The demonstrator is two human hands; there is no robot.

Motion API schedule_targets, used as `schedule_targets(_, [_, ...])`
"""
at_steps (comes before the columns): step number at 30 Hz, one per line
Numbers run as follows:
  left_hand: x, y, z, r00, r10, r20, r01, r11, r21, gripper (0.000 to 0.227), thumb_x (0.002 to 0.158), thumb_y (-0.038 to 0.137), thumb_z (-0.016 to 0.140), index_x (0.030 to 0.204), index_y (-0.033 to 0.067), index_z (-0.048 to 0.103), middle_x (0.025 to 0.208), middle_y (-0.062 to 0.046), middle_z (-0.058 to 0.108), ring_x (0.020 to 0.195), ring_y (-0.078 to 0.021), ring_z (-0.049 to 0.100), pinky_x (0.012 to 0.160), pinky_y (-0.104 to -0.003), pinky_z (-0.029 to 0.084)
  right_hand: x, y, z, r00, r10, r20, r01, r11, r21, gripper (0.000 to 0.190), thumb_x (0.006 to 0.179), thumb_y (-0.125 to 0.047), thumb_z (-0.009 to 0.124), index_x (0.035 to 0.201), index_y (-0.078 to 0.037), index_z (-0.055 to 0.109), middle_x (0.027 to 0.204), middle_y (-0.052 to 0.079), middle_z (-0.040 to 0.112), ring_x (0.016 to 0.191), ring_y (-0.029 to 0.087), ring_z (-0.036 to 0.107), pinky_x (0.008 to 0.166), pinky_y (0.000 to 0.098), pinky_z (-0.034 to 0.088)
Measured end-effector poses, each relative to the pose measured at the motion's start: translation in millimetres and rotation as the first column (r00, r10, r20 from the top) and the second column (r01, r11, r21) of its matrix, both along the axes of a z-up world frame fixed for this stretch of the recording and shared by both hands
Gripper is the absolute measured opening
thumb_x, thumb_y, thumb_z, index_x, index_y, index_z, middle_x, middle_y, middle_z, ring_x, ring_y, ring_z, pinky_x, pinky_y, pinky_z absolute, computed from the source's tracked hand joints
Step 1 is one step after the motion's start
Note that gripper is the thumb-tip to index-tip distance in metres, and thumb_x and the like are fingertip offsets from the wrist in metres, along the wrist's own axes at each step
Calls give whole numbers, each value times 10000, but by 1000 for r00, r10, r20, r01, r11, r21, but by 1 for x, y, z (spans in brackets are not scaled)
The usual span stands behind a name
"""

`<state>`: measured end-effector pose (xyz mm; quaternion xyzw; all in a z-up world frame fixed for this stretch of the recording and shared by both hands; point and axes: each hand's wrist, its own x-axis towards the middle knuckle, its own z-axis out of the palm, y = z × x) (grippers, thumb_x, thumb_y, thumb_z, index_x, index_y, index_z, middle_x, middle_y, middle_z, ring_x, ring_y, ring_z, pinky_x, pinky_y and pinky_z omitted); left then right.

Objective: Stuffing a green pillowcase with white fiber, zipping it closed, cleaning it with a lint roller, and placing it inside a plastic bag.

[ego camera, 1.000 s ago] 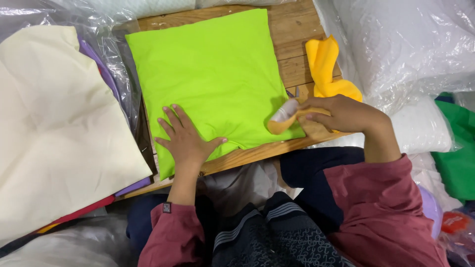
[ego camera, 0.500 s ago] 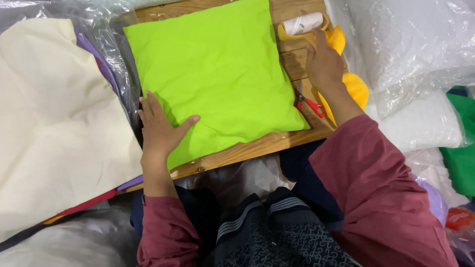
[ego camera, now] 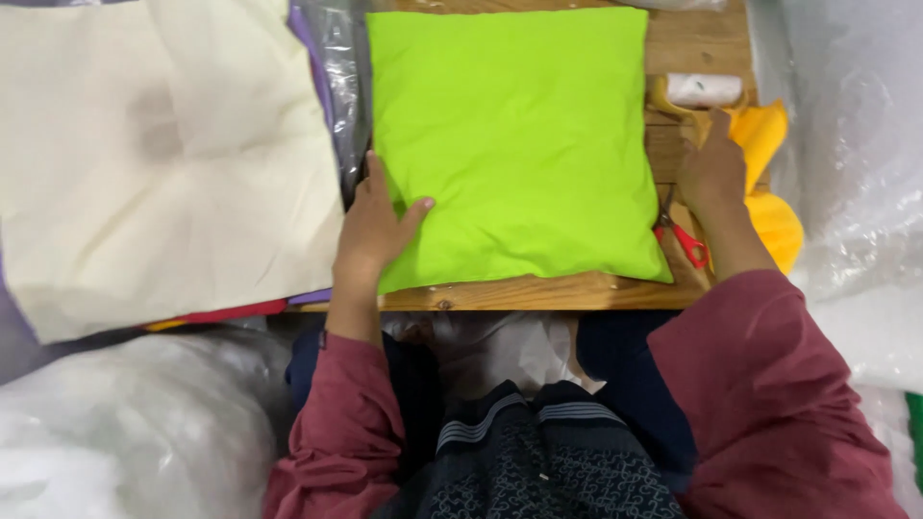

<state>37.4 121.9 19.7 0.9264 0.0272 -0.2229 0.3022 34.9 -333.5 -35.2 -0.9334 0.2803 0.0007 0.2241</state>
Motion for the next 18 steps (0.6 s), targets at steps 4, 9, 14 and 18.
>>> schedule_targets(4, [4, 1, -16, 998, -49, 36, 47, 998, 52, 1014, 977, 640, 485, 1632, 139, -105, 1607, -287, 317, 1381, -433, 467, 1016, -557, 486, 6, -9, -6, 993, 95, -72, -114, 930, -351, 382, 1148, -374, 486, 1252, -14, 558, 1137, 301, 566, 1027, 508, 560, 800, 590, 477])
schedule_targets(9, [23, 18, -36, 915, -4, 403, -55, 989, 134, 627, 1025, 333, 563, 1552, 86, 330, 1311, -186, 615, 1118, -408, 575, 731, -516, 576, -11, 67, 53, 883, 398, 248, -331, 904, -271, 300, 1091, -207, 546, 1320, -36, 636, 1102, 268, 645, 1036, 491, 570, 771, 603, 459])
schedule_targets(14, [49, 55, -70, 819, -24, 573, -204, 922, 330, 498, 841, 244, 852, 1287, 78, 703, 1322, -215, 570, 1258, -418, 475, 853, -519, 547, -32, 126, 86, 918, 396, 2, -395, 917, -46, 498, 1125, -325, 445, 1540, -53, 489, 1253, 320, 609, 1245, 528, 559, 974, 626, 469])
schedule_targets(18, [70, 78, -80, 837, -44, 546, -131, 952, 276, 441, 815, 225, 877, 1212, 97, 734, 1277, -169, 580, 1210, -382, 513, 846, -526, 534, -29, 122, 76, 881, 455, -130, -463, 885, -38, 581, 1096, -393, 447, 1588, -86, 406, 1312, 329, 546, 1283, 532, 528, 987, 617, 482])
